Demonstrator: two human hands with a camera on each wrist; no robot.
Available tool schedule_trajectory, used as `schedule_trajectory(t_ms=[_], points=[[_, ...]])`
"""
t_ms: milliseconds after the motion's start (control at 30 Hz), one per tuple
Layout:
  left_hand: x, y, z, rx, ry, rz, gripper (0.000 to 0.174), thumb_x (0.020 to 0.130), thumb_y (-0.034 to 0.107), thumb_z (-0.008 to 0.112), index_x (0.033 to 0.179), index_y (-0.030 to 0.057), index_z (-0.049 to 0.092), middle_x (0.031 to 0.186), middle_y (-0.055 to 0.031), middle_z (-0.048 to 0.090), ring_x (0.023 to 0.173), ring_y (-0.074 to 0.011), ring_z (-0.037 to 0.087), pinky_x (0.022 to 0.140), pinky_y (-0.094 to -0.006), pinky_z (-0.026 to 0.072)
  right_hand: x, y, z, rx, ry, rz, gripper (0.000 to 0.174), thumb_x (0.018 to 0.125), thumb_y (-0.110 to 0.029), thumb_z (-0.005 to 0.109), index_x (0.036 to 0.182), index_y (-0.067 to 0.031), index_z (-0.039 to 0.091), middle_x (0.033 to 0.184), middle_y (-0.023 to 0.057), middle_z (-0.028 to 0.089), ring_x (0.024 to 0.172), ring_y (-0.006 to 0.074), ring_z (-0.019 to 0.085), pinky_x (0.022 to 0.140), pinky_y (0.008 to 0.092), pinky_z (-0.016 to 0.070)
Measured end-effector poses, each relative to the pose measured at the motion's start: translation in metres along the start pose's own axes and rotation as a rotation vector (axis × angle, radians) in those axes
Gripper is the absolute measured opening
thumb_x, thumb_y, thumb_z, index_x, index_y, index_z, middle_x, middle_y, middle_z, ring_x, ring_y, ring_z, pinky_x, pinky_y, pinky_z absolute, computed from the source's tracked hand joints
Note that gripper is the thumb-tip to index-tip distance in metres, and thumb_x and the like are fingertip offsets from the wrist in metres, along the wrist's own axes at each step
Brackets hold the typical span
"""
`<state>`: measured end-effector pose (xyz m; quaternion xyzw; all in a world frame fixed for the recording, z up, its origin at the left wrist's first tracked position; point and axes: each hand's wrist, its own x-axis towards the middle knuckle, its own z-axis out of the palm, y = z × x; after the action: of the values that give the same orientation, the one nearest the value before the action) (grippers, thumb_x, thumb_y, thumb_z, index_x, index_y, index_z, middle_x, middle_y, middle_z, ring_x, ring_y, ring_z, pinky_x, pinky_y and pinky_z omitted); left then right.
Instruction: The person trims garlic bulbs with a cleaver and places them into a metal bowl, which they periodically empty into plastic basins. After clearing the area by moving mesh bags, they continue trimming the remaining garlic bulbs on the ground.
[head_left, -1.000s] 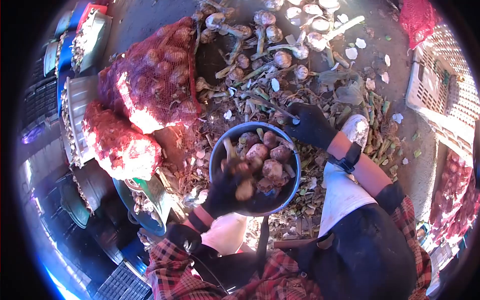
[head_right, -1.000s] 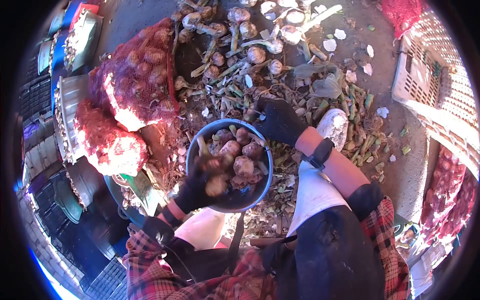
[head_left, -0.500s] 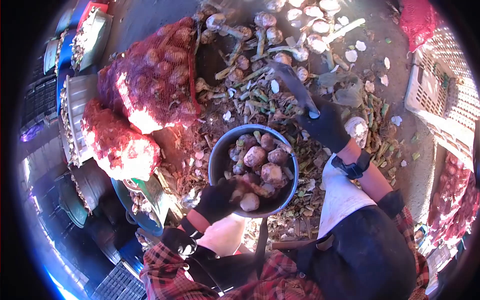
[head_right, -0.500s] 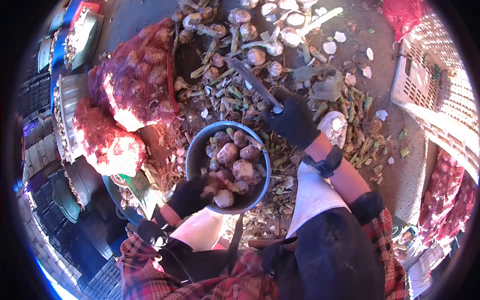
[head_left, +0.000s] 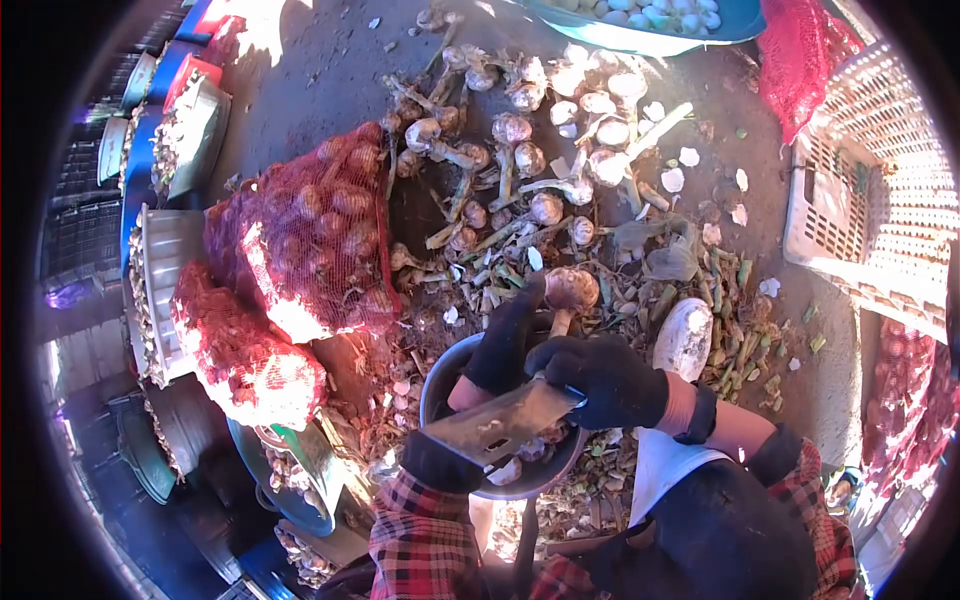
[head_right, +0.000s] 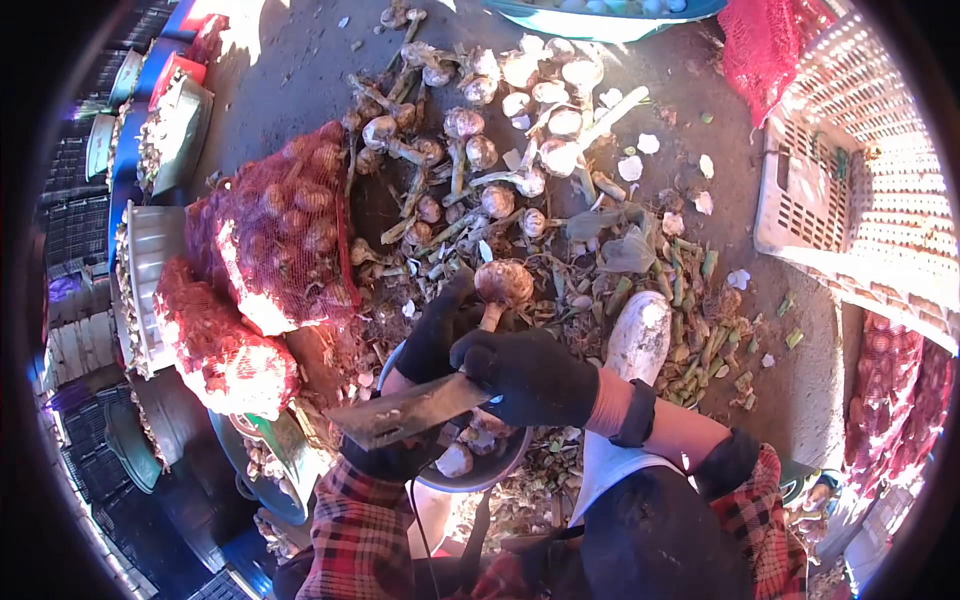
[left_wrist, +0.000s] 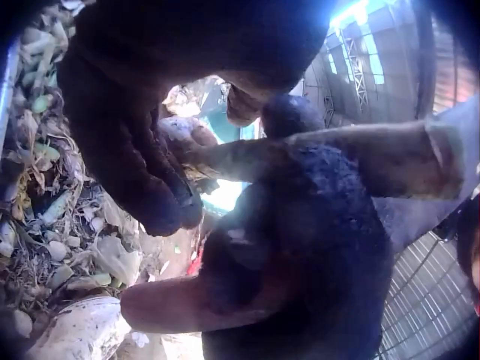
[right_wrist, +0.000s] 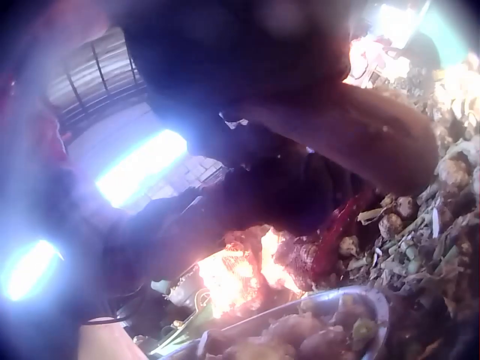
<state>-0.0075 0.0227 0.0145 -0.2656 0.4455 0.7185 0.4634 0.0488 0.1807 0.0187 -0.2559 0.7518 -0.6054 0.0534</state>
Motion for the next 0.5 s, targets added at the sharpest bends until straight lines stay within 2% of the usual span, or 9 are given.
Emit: schedule_trajectory(t_ms=[133, 167, 200, 300, 333, 367, 467, 500], points=[[0.018, -0.012, -0.003, -0.001, -0.056, 0.001, 0.045, 0.092, 0.046, 0.049, 0.109, 0.0053, 0.057, 0.081, -0.0078, 0.062, 0.068, -0.0144, 0.059, 0.06, -0.026, 0.049, -0.004, 0.002, 0.005, -0.194, -0.075, -0.054, 0.036, 0.065, -0.017, 0.075, 0.091, -0.0123, 0.051, 0.097, 0.0047, 0.061, 0.071, 0.0297, 0.063, 0.06, 0.0389, 0.0508], [0.025, -0.016, -0.006, -0.006, -0.13, -0.006, 0.045, 0.093, 0.046, 0.049, 0.109, 0.0053, 0.057, 0.082, -0.0077, 0.062, 0.067, -0.0148, 0.059, 0.06, -0.0265, 0.0492, -0.005, 0.003, 0.006, -0.236, -0.091, -0.069, 0.035, 0.066, -0.017, 0.075, 0.091, -0.0125, 0.05, 0.096, 0.0043, 0.061, 0.07, 0.0292, 0.063, 0.058, 0.0393, 0.0507], [0.028, -0.018, -0.005, -0.01, -0.204, -0.012, 0.044, 0.093, 0.045, 0.048, 0.11, 0.0052, 0.057, 0.084, -0.0076, 0.062, 0.067, -0.0153, 0.059, 0.06, -0.0269, 0.0493, -0.006, 0.003, 0.005, -0.235, -0.092, -0.069, 0.035, 0.066, -0.017, 0.075, 0.091, -0.0125, 0.05, 0.096, 0.0043, 0.061, 0.07, 0.0292, 0.063, 0.058, 0.0393, 0.0507], [0.03, -0.021, -0.007, -0.052, -0.175, 0.052, 0.038, 0.093, 0.037, 0.05, 0.11, 0.0042, 0.055, 0.092, -0.0103, 0.061, 0.069, -0.0179, 0.06, 0.06, -0.0276, 0.0502, -0.006, -0.003, 0.002, -0.242, -0.168, -0.089, 0.03, 0.069, -0.018, 0.074, 0.091, -0.0114, 0.053, 0.098, 0.0049, 0.062, 0.073, 0.0298, 0.064, 0.059, 0.0384, 0.051], [0.031, -0.02, -0.011, -0.057, -0.173, 0.055, 0.038, 0.093, 0.037, 0.05, 0.11, 0.0042, 0.055, 0.092, -0.0103, 0.061, 0.069, -0.0179, 0.06, 0.06, -0.0276, 0.0502, -0.005, -0.006, 0.002, -0.125, -0.175, -0.016, 0.029, 0.07, -0.018, 0.074, 0.089, -0.0106, 0.054, 0.101, 0.005, 0.063, 0.074, 0.0303, 0.064, 0.06, 0.0376, 0.0511], [0.032, -0.016, -0.018, 0.055, -0.207, 0.331, 0.037, 0.091, 0.034, 0.05, 0.111, 0.0033, 0.054, 0.096, -0.0117, 0.06, 0.072, -0.0194, 0.06, 0.061, -0.0294, 0.0512, -0.005, -0.009, 0.001, -0.008, -0.178, 0.06, 0.027, 0.07, -0.017, 0.074, 0.087, -0.0098, 0.055, 0.103, 0.0051, 0.064, 0.076, 0.0309, 0.064, 0.062, 0.0369, 0.0513], [0.002, 0.003, -0.013, 0.107, -0.154, 0.713, 0.038, 0.089, 0.03, 0.049, 0.114, 0.001, 0.051, 0.104, -0.0178, 0.056, 0.083, -0.024, 0.059, 0.069, -0.0363, 0.0522, -0.005, -0.003, -0.015, 0.031, -0.08, 0.012, 0.034, 0.065, -0.015, 0.074, 0.09, -0.0107, 0.051, 0.103, 0.0056, 0.062, 0.075, 0.0306, 0.064, 0.058, 0.0369, 0.0493], [-0.007, 0.006, -0.016, 0.03, -0.14, 0.674, 0.042, 0.089, 0.032, 0.051, 0.117, 0.0009, 0.049, 0.104, -0.0193, 0.056, 0.085, -0.0261, 0.059, 0.073, -0.039, 0.0511, -0.003, -0.008, -0.022, 0.014, 0.018, 0.016, 0.033, 0.063, -0.017, 0.076, 0.083, -0.0092, 0.05, 0.094, 0.0069, 0.06, 0.071, 0.0313, 0.062, 0.055, 0.0382, 0.0487]])
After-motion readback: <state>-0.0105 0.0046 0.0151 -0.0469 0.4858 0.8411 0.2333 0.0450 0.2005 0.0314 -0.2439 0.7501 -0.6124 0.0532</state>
